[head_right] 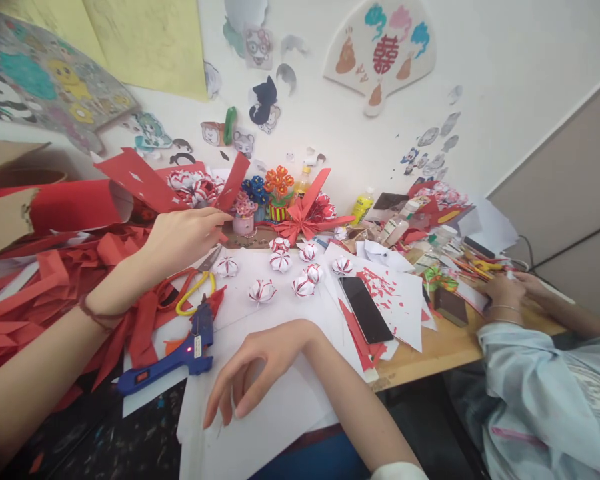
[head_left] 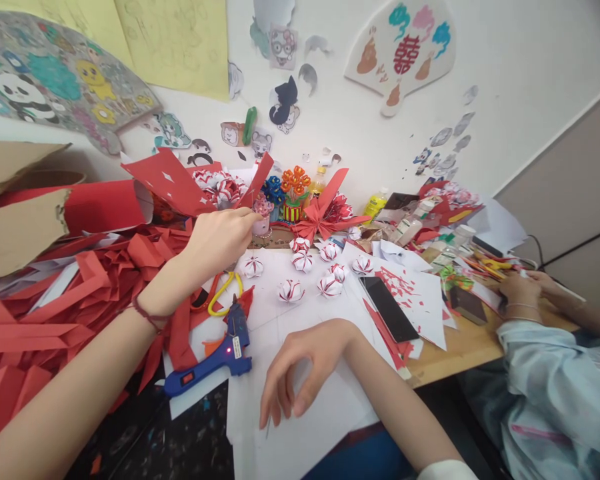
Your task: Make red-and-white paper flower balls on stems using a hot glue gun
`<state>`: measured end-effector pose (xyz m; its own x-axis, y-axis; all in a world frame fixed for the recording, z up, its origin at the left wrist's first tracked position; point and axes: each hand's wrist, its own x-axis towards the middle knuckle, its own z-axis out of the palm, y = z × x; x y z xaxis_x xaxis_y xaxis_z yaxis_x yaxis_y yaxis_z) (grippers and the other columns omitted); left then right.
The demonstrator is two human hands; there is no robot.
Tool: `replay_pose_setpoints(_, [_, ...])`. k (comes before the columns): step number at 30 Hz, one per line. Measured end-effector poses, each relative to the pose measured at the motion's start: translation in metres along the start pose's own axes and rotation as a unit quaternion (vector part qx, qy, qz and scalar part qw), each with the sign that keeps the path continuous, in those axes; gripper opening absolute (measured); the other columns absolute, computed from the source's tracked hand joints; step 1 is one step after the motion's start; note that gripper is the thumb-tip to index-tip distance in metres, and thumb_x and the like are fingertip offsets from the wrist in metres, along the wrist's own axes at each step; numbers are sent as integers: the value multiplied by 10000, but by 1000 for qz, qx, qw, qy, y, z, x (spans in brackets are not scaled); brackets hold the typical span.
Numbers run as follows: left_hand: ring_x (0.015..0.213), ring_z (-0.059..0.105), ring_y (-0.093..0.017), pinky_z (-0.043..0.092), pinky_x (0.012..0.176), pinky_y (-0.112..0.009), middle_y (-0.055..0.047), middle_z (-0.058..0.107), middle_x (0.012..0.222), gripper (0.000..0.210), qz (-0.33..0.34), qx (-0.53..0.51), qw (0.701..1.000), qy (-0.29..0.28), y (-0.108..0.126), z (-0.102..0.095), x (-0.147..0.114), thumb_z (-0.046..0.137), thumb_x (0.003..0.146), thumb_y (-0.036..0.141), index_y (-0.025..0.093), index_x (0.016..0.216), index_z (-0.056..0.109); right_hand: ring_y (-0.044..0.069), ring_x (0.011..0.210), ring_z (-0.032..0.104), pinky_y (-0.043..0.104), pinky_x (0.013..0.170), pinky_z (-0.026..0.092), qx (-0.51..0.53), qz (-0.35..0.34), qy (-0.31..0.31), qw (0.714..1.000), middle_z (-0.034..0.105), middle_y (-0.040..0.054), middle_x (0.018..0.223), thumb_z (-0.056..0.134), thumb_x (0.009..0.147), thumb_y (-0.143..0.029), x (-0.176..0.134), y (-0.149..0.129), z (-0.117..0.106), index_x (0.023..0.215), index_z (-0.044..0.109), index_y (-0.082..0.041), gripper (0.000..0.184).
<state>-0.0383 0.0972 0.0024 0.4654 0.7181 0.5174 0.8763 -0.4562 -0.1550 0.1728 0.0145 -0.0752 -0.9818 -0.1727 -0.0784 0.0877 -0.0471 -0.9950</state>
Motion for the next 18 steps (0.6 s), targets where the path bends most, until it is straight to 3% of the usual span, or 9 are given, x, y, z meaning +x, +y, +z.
replay_pose_setpoints(6, [987, 736, -278, 481, 620, -335, -15, 700, 1321, 436, -21, -27, 999, -2, -4, 2, 0, 397, 962, 242, 274, 1325, 635, 199, 979, 699, 316, 959, 562, 26, 30, -41, 998, 683, 134, 1126, 759, 869, -294, -2, 3, -2, 1271, 653, -114, 453])
replay_pose_setpoints(11, [1081, 713, -271, 533, 718, -354, 9, 631, 1431, 481, 11, -81, 996, 23, 2, 3, 0, 414, 973, 276, 277, 1436, 543, 189, 973, 693, 311, 961, 558, 18, 34, -43, 998, 672, 143, 1132, 738, 891, -291, -3, 4, -2, 1307, 628, -98, 472])
replay_pose_setpoints(18, [1017, 726, -267, 526, 631, -358, 10, 612, 1442, 447, 20, -58, 998, 4, 8, -3, -1, 398, 993, 316, 281, 1416, 541, 186, 973, 688, 302, 961, 555, 30, 45, -29, 998, 681, 132, 1112, 763, 868, -302, -2, 3, -1, 1285, 649, -111, 472])
